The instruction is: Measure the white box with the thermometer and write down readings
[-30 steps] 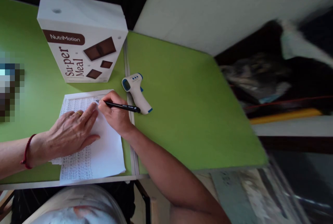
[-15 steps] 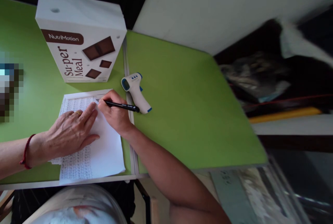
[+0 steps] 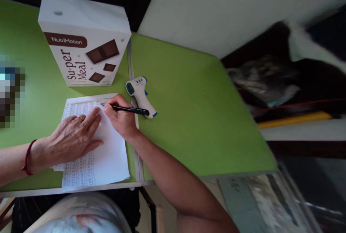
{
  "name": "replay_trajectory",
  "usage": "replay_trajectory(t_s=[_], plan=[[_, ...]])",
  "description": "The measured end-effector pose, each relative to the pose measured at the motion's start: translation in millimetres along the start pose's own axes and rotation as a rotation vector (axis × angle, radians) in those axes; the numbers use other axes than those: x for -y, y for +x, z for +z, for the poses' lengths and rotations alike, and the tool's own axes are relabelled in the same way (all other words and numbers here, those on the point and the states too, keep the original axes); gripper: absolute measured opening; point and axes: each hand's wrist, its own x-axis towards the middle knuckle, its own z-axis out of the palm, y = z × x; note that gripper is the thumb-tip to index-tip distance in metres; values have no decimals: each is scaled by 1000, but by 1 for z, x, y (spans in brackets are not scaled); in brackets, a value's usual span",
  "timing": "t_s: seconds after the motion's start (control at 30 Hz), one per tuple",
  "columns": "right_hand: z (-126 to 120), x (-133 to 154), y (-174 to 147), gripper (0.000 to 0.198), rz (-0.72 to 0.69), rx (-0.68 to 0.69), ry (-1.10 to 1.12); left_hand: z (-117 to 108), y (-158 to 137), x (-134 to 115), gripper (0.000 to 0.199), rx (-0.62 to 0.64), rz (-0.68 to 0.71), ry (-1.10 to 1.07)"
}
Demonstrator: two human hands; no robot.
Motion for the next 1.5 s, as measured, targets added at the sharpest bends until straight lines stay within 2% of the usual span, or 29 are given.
replay_trajectory(t_s=[0.43, 1.2, 1.5], plan=[[-1, -1, 0, 14, 2, 20, -18, -1, 1, 0, 63, 25, 3, -3], [0, 0, 0, 15, -11, 12, -15, 1, -2, 0, 60, -25, 10, 13], [0, -1, 0, 15, -6, 12, 0, -2, 0, 1, 59, 11, 16, -3]])
